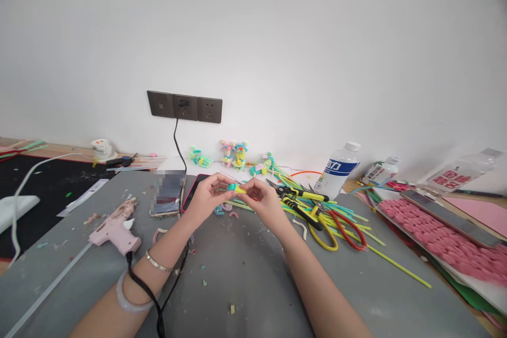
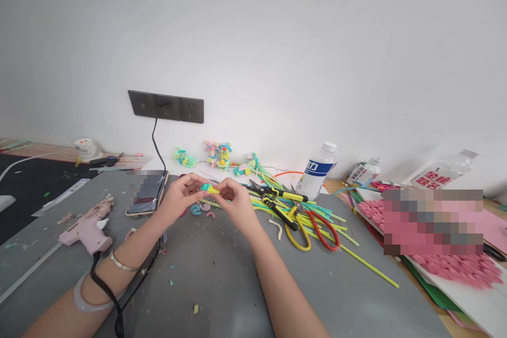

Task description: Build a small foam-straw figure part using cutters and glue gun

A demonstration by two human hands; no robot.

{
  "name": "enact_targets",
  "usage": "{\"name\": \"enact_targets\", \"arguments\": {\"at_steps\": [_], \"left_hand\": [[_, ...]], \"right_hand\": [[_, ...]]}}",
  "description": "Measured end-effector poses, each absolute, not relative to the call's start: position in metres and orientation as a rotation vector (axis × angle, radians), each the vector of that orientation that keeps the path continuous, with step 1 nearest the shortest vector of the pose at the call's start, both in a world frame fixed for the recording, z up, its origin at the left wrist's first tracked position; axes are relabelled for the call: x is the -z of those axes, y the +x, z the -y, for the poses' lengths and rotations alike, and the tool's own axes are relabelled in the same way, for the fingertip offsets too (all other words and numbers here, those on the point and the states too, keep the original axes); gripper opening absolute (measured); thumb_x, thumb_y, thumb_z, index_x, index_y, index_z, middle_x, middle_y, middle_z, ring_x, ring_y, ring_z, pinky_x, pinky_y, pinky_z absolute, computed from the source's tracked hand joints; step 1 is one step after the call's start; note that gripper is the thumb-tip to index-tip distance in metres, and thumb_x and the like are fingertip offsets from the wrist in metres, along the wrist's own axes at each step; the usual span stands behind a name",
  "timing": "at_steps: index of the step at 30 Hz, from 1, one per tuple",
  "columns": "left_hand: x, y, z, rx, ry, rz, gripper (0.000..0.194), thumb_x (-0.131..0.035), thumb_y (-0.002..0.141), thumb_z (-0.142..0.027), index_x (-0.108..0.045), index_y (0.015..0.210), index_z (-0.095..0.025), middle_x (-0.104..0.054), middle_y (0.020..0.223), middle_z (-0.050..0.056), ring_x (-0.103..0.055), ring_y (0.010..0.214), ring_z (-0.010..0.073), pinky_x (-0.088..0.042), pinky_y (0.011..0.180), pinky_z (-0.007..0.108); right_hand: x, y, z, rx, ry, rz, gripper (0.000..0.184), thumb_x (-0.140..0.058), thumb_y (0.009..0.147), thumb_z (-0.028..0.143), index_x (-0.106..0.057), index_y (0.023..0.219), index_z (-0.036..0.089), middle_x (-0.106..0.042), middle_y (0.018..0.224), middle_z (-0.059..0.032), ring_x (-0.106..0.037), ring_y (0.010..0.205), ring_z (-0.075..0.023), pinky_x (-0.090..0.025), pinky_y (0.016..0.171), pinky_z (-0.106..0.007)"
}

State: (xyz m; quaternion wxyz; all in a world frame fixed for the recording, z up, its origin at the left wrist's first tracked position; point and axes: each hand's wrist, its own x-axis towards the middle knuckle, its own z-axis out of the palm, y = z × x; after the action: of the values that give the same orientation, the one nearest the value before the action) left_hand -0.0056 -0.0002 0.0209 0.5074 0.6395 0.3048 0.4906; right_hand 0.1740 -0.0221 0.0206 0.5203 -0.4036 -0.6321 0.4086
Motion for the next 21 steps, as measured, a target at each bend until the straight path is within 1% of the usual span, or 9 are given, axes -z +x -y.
{"name": "enact_targets", "arguments": {"at_steps": [5,8,12,14,16,19,20,21], "left_hand": [[-0.025,-0.006,0.002,-1.172,1.578,-0.705,0.02,-0.074,0.076,-0.029,-0.064,0.089,-0.017,-0.064,0.094,0.006,-0.062,0.092,0.0188,-0.054,0.076,0.029],[-0.024,-0.006,0.001,-1.169,1.584,-0.717,0.022,-0.075,0.076,-0.029,-0.064,0.091,-0.017,-0.065,0.095,0.007,-0.062,0.094,0.0198,-0.054,0.076,0.029],[-0.018,-0.006,-0.002,-1.173,1.532,-0.781,0.027,-0.076,0.074,-0.03,-0.063,0.093,-0.017,-0.067,0.095,0.007,-0.063,0.095,0.02,-0.053,0.076,0.028],[-0.014,-0.006,-0.004,-1.183,1.471,-0.808,0.03,-0.078,0.071,-0.031,-0.062,0.092,-0.017,-0.068,0.093,0.006,-0.064,0.092,0.0196,-0.053,0.075,0.028],[-0.011,-0.005,-0.006,-1.207,1.399,-0.827,0.034,-0.081,0.067,-0.032,-0.059,0.089,-0.017,-0.068,0.089,0.005,-0.065,0.086,0.0183,-0.052,0.073,0.027],[-0.008,-0.003,-0.009,-1.242,1.337,-0.826,0.039,-0.084,0.061,-0.033,-0.057,0.084,-0.017,-0.066,0.079,0.001,-0.065,0.078,0.0169,-0.051,0.069,0.026],[-0.008,-0.003,-0.01,-1.251,1.33,-0.825,0.04,-0.085,0.059,-0.033,-0.056,0.082,-0.017,-0.065,0.076,0.0,-0.064,0.075,0.0165,-0.051,0.067,0.026],[-0.007,-0.002,-0.01,-1.252,1.324,-0.815,0.04,-0.085,0.057,-0.032,-0.056,0.081,-0.018,-0.065,0.074,0.0,-0.064,0.073,0.0163,-0.051,0.066,0.026]], "right_hand": [[-0.026,0.178,0.025,-1.171,-0.975,1.485,0.033,-0.078,0.071,0.046,-0.063,0.078,0.017,-0.064,0.072,0.0001,-0.058,0.064,-0.0137,-0.044,0.06,-0.026],[-0.027,0.179,0.025,-1.207,-1.004,1.466,0.034,-0.078,0.07,0.046,-0.064,0.079,0.017,-0.065,0.072,-0.0002,-0.059,0.065,-0.0141,-0.045,0.061,-0.027],[-0.024,0.18,0.021,-1.201,-1.009,1.487,0.035,-0.078,0.07,0.046,-0.065,0.086,0.017,-0.069,0.082,-0.0027,-0.063,0.074,-0.0169,-0.049,0.069,-0.03],[-0.022,0.182,0.019,-1.109,-1.025,1.517,0.036,-0.074,0.075,0.045,-0.064,0.095,0.018,-0.069,0.09,-0.0048,-0.064,0.077,-0.018,-0.05,0.071,-0.032],[-0.022,0.183,0.019,-0.877,-1.064,1.504,0.032,-0.067,0.081,0.043,-0.063,0.101,0.018,-0.068,0.094,-0.0064,-0.063,0.078,-0.0184,-0.049,0.072,-0.033],[-0.03,0.174,0.029,-0.455,-1.06,1.456,0.018,-0.058,0.089,0.035,-0.062,0.096,0.019,-0.066,0.09,-0.0055,-0.059,0.078,-0.018,-0.046,0.073,-0.033],[-0.034,0.166,0.035,-0.376,-1.027,1.481,0.014,-0.055,0.091,0.031,-0.061,0.092,0.02,-0.065,0.086,-0.0047,-0.058,0.077,-0.0178,-0.046,0.073,-0.032],[-0.04,0.154,0.043,-0.365,-0.986,1.54,0.012,-0.052,0.093,0.028,-0.061,0.091,0.02,-0.064,0.083,-0.0041,-0.058,0.077,-0.0176,-0.046,0.072,-0.032]]}}
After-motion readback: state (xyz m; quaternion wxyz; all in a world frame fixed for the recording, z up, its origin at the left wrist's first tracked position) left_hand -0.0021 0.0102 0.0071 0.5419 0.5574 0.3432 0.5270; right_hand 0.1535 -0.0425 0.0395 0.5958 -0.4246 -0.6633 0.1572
